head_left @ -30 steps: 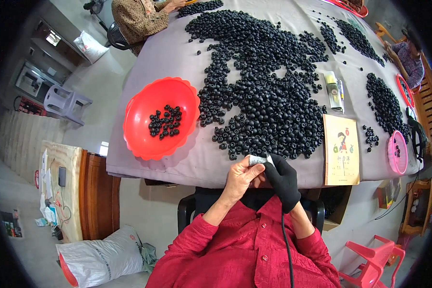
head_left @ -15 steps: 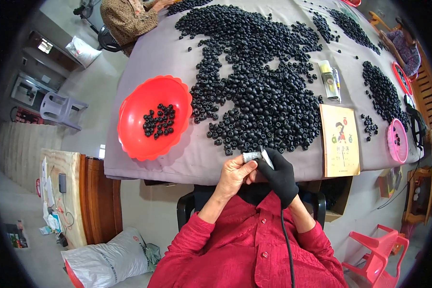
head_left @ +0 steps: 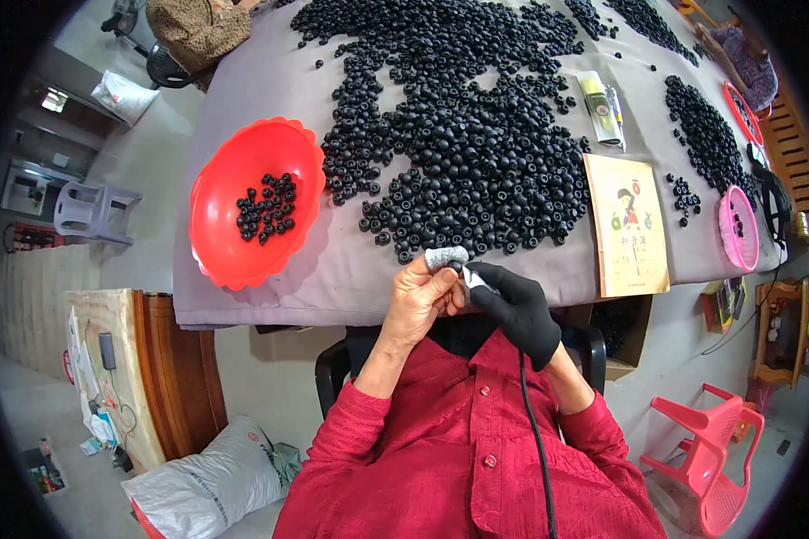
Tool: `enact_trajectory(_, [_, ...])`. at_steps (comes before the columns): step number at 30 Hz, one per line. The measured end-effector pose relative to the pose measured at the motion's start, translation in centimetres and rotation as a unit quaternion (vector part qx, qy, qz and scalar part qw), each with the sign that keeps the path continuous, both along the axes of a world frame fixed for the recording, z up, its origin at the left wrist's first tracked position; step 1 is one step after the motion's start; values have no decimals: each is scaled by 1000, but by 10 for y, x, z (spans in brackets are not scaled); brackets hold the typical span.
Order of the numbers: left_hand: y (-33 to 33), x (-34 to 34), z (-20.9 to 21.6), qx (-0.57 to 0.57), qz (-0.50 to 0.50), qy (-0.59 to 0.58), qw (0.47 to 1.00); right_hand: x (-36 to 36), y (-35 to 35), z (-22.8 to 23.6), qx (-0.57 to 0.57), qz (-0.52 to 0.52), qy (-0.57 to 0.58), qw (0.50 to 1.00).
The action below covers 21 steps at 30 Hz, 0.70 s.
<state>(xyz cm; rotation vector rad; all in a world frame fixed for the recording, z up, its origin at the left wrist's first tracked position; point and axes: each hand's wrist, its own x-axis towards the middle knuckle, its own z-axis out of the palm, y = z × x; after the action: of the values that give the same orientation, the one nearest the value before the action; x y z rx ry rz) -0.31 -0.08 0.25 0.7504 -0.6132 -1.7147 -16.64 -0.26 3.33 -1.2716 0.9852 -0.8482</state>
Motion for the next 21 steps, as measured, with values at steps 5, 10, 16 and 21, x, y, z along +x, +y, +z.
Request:
enact_trajectory(5, [1, 1, -1, 0, -13, -7, 1000, 0, 2, -12, 25, 1, -10, 1000])
enact_trajectory(10, [1, 0, -5, 9, 2, -20, 1000, 2, 1, -7, -9, 1, 29, 1000])
enact_trajectory(16, [2, -1, -6, 6, 8, -42, 999, 1, 1, -7, -21, -1, 28, 999])
enact_trajectory(21, [4, 1, -4, 14, 7, -79, 997, 1, -1, -7, -36, 1, 44, 998])
